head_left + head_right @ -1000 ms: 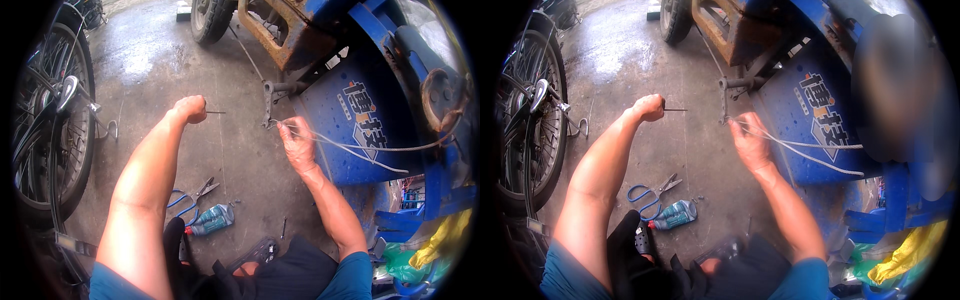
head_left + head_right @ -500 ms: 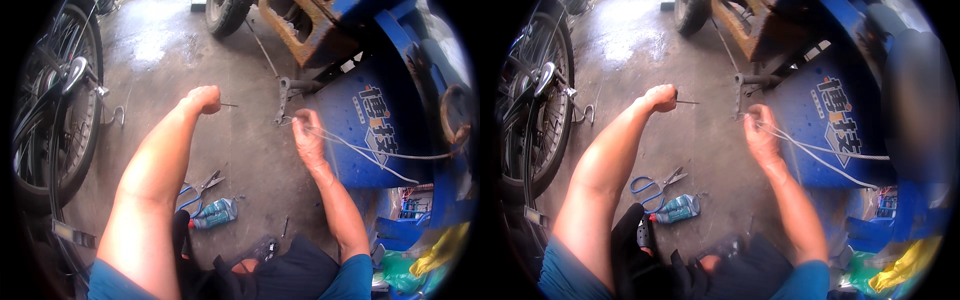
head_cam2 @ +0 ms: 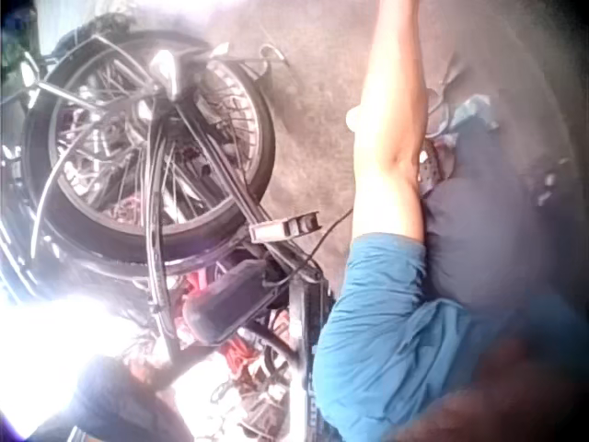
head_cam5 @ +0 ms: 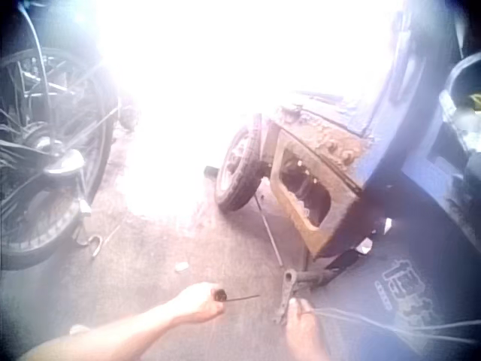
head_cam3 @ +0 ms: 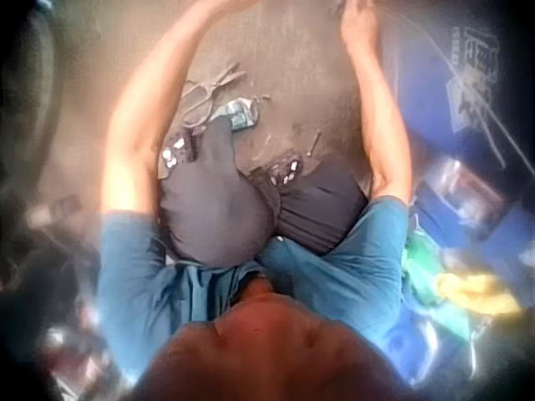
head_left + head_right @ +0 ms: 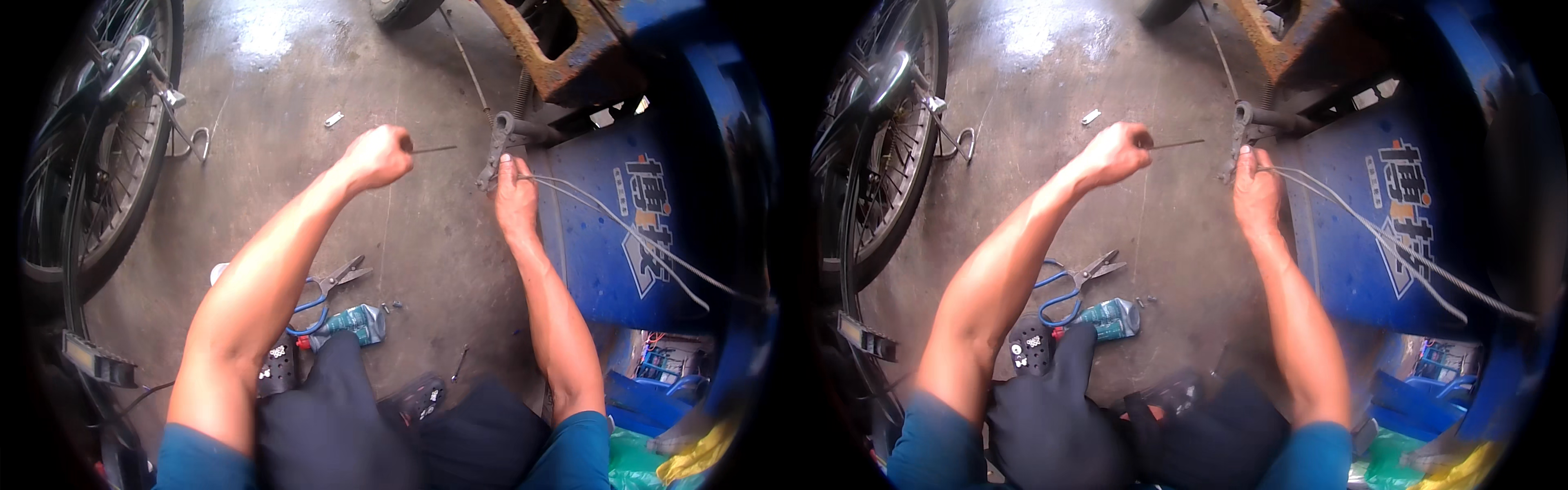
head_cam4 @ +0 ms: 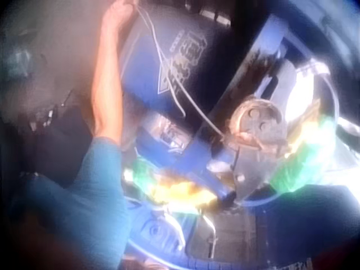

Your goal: The person threads a metal brake cable through a mechanical housing on a vehicle frame, using a screwdriver to guide and position the wire.

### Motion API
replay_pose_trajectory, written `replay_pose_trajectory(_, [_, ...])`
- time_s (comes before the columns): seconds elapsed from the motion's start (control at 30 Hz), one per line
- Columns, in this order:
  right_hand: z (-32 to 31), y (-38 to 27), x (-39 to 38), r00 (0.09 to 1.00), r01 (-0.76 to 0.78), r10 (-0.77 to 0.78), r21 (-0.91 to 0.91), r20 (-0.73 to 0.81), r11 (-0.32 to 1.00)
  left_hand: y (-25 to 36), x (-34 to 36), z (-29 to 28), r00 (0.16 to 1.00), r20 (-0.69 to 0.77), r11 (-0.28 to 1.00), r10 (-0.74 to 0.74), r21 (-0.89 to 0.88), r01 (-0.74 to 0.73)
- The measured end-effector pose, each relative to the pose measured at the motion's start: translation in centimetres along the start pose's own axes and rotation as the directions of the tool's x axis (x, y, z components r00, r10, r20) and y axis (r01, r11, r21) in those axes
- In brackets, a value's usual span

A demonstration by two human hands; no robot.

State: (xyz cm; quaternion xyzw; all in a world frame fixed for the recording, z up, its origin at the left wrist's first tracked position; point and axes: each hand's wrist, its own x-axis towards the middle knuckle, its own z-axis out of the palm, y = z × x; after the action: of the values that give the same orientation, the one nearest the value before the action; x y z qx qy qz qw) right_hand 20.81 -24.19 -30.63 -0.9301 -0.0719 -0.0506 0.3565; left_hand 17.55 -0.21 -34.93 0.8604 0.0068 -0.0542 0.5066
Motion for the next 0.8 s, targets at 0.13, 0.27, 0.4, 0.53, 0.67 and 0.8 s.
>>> replay_pose_trajectory(0.13, [1.1,-0.8,0.2,0.997,0.009,0.006,0.198,-0.074,0.98,-2.4,-5.8,1.6,0.987,0.022,0.906,-0.16,-0.394,0.156])
replay_pose_trajectory(0.27, [3.0,-0.4,1.2,0.976,-0.027,0.092,0.311,-0.196,0.95,-2.8,-8.1,2.8,0.978,0.077,0.721,-0.191,-0.665,0.194])
replay_pose_trajectory(0.4, [3.2,-0.7,1.3,0.973,-0.101,0.172,0.382,-0.157,0.919,-2.7,-7.9,3.9,0.994,0.074,0.696,-0.084,-0.709,0.111])
replay_pose_trajectory(0.53, [3.6,-0.6,1.4,0.966,-0.085,0.18,0.431,-0.183,0.899,-2.1,-7.8,4.2,0.997,0.023,0.671,-0.069,-0.739,0.064])
replay_pose_trajectory(0.67, [3.9,-0.2,1.5,0.966,-0.028,0.14,0.457,-0.215,0.889,-2.2,-7.4,4.6,0.993,0.072,0.668,-0.098,-0.735,0.119])
replay_pose_trajectory(0.8, [4.1,-0.1,1.5,0.967,-0.03,0.147,0.477,-0.21,0.878,-3.1,-7.5,5.5,0.996,0.016,0.669,-0.083,-0.74,0.068])
